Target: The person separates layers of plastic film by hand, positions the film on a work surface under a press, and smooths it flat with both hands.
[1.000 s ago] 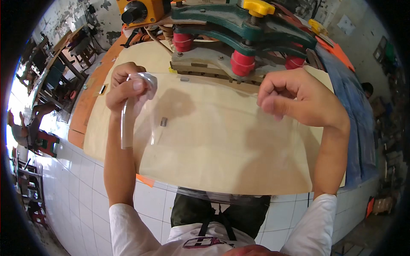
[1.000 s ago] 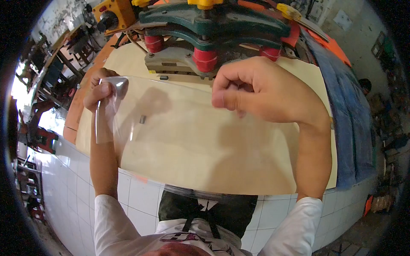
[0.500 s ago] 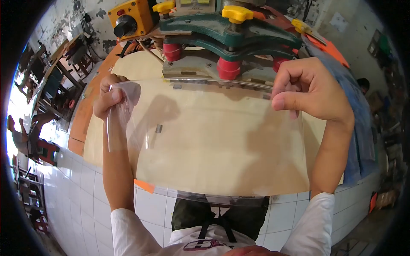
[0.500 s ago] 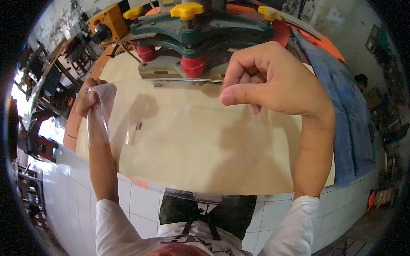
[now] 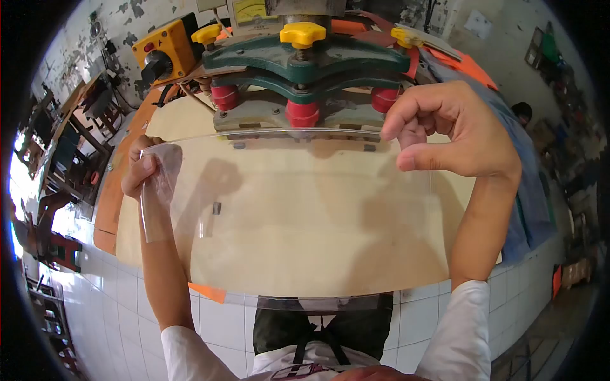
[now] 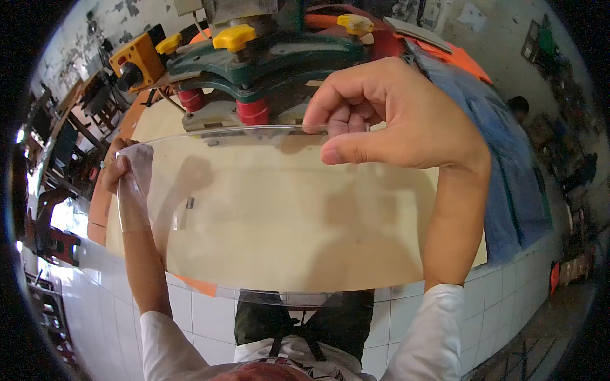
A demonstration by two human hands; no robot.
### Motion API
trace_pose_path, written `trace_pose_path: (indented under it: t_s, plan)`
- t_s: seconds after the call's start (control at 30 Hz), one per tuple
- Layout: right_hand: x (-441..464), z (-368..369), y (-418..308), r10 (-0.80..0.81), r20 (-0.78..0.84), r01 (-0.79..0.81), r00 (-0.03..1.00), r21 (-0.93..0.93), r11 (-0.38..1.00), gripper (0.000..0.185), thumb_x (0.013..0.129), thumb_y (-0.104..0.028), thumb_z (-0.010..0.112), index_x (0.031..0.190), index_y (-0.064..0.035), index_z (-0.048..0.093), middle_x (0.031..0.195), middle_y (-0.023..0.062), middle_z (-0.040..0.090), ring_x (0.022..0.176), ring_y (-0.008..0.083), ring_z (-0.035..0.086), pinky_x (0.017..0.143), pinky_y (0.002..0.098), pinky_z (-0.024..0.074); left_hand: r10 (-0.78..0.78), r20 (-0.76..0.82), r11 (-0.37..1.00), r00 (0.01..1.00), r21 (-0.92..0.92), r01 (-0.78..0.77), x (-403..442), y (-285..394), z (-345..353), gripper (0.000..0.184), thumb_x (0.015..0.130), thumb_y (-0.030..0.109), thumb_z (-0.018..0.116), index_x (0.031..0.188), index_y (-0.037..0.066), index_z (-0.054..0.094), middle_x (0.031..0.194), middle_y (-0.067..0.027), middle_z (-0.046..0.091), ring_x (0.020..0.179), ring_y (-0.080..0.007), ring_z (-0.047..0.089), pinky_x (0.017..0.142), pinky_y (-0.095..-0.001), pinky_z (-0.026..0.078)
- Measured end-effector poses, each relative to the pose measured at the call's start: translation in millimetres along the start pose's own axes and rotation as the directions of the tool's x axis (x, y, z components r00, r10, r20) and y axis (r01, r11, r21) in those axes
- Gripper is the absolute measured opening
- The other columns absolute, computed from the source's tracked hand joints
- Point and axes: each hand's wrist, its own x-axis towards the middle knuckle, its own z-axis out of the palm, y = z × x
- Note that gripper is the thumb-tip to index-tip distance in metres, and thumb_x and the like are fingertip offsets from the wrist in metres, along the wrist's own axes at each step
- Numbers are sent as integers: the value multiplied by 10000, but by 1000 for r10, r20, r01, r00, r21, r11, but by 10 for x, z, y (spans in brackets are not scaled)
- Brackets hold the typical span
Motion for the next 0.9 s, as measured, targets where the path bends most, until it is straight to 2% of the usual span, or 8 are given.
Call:
trace_pose_path:
  t_s: [0.1,0.27,0.47,0.7,0.9]
  plan:
    - [-26,-18,-5,-49,-17,48,999,-24,999,206,778,-24,781,951,22,679,754,0,658,656,24,593,576,163,465,-9,-104,998,995,66,16,-18,15,-66,277,700,184,666,656,90,409,593,-39,433,523,-151,418,506,-296,348]
    - [-88,-66,-76,30,-49,-32,998,-38,999,184,764,-39,802,880,3,666,736,-8,655,632,14,583,561,157,454,9,-65,998,998,-60,-13,1,42,-32,313,706,166,666,664,105,362,599,-26,422,539,-147,404,540,-294,342]
    - [-102,-91,-71,7,-64,-10,998,-52,999,179,766,-59,813,837,-18,653,725,-13,650,608,12,578,547,154,445,2,-30,993,1000,-115,-6,18,43,-71,324,709,143,681,672,117,360,603,-20,429,542,-155,432,556,-299,352]
    - [-123,-94,-94,-16,-84,14,996,-24,1000,146,788,-56,778,857,-20,654,754,-29,640,654,10,573,595,160,453,-14,-67,992,998,-129,5,11,45,-129,322,704,133,685,683,129,364,609,-17,440,558,-166,451,590,-311,366]
    - [-132,-90,-73,-76,-95,71,993,-57,996,149,804,-48,738,924,-7,660,812,-8,646,704,24,584,629,172,466,-8,-102,993,995,-120,-5,8,66,-72,338,700,134,696,686,136,359,611,-7,446,552,-161,424,607,-320,345]
